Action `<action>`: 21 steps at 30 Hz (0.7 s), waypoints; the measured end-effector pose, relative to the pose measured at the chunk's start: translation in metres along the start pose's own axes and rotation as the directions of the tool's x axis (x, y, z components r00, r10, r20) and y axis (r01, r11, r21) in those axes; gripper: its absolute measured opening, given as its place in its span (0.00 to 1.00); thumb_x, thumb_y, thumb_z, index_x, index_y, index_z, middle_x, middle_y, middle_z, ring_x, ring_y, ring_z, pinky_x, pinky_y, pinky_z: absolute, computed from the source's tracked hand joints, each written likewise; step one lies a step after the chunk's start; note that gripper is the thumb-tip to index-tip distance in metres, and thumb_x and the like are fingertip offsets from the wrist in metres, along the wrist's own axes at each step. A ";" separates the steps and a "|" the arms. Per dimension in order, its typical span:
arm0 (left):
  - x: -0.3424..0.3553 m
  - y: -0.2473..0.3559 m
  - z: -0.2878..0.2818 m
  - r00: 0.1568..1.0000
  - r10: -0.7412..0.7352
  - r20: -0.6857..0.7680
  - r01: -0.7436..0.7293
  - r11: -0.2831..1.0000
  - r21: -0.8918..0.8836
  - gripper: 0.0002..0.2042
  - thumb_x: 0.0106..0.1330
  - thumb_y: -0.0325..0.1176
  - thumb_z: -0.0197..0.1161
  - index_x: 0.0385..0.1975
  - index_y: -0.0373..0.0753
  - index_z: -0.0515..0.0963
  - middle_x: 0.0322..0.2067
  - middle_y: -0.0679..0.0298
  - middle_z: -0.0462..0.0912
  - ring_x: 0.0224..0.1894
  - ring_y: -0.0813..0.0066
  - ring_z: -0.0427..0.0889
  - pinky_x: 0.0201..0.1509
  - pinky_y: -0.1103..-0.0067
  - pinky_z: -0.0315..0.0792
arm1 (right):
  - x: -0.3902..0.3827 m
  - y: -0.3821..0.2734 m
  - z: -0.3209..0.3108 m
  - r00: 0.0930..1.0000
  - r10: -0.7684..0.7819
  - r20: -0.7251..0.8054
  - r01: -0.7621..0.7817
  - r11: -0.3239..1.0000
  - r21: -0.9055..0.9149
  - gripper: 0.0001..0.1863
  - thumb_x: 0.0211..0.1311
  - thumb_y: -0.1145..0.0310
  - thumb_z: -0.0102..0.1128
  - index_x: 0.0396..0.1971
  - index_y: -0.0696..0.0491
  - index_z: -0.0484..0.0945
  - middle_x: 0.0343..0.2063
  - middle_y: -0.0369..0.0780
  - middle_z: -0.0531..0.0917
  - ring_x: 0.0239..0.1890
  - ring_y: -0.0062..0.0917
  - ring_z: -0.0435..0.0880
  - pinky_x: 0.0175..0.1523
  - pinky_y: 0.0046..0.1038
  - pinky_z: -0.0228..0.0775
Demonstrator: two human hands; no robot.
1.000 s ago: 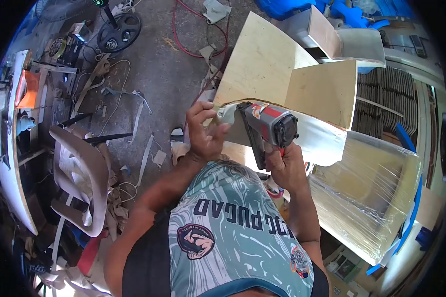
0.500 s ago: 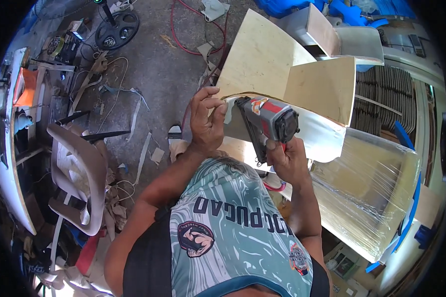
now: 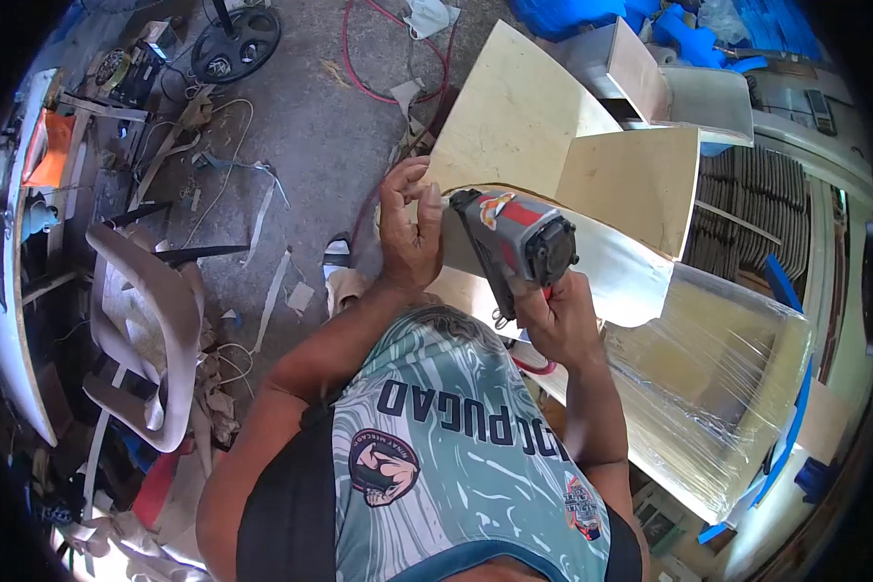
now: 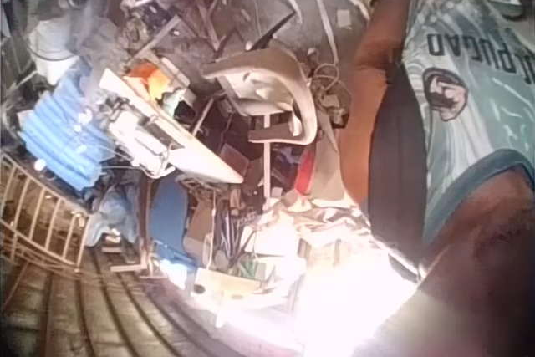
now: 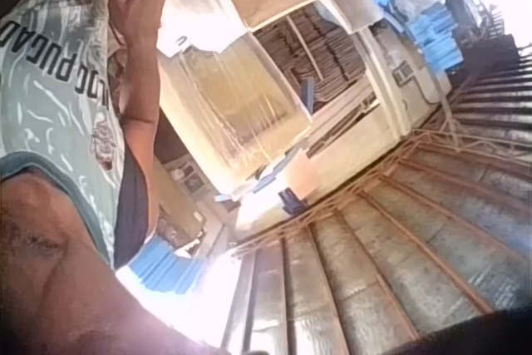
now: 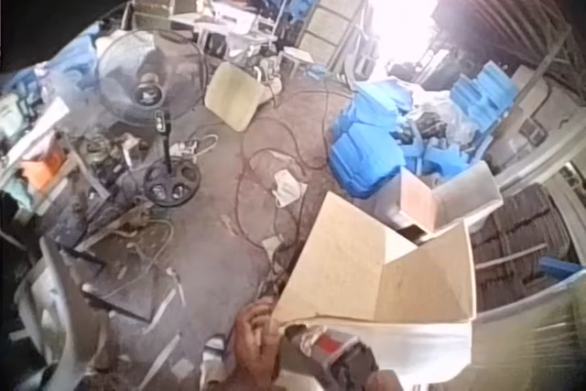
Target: Attaching foam and fabric to a wooden chair frame using a pneumatic staple gun and scissors.
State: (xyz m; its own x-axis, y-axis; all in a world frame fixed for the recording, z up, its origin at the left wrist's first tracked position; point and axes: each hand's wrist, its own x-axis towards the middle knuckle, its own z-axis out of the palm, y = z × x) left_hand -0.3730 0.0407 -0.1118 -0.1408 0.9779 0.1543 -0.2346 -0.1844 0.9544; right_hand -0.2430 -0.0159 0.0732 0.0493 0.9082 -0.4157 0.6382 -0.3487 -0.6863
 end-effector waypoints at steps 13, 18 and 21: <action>0.003 -0.008 -0.008 0.992 -0.111 -0.054 0.101 0.982 -0.159 0.37 0.71 0.65 0.50 0.62 0.35 0.64 0.62 0.52 0.69 0.64 0.60 0.70 0.67 0.63 0.64 | -0.008 -0.001 0.003 0.999 -0.040 0.013 0.042 0.973 -0.227 0.22 0.61 0.56 0.61 0.47 0.57 0.72 0.27 0.57 0.81 0.35 0.58 0.80 0.40 0.53 0.71; -0.003 -0.010 -0.013 0.939 0.295 0.177 -0.307 0.951 0.046 0.22 0.71 0.42 0.60 0.58 0.36 0.68 0.61 0.49 0.68 0.64 0.51 0.69 0.68 0.60 0.61 | -0.059 0.031 -0.014 0.989 -0.130 0.069 0.136 0.986 -0.092 0.21 0.54 0.58 0.64 0.43 0.56 0.75 0.23 0.52 0.79 0.30 0.52 0.81 0.36 0.47 0.71; -0.005 0.027 0.012 0.770 0.364 0.524 -0.613 0.650 0.449 0.18 0.67 0.36 0.64 0.54 0.39 0.74 0.62 0.53 0.70 0.65 0.48 0.66 0.69 0.56 0.57 | -0.109 0.063 -0.012 1.000 -0.009 -0.004 0.009 1.000 -0.008 0.24 0.53 0.58 0.65 0.49 0.54 0.77 0.24 0.52 0.80 0.31 0.51 0.82 0.38 0.45 0.72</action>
State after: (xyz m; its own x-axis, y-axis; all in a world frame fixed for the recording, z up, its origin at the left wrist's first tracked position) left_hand -0.3675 0.0315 -0.0834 0.3099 0.7372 0.6005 0.3654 -0.6754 0.6406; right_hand -0.1988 -0.1337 0.0824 0.0464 0.9123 -0.4069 0.6449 -0.3384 -0.6853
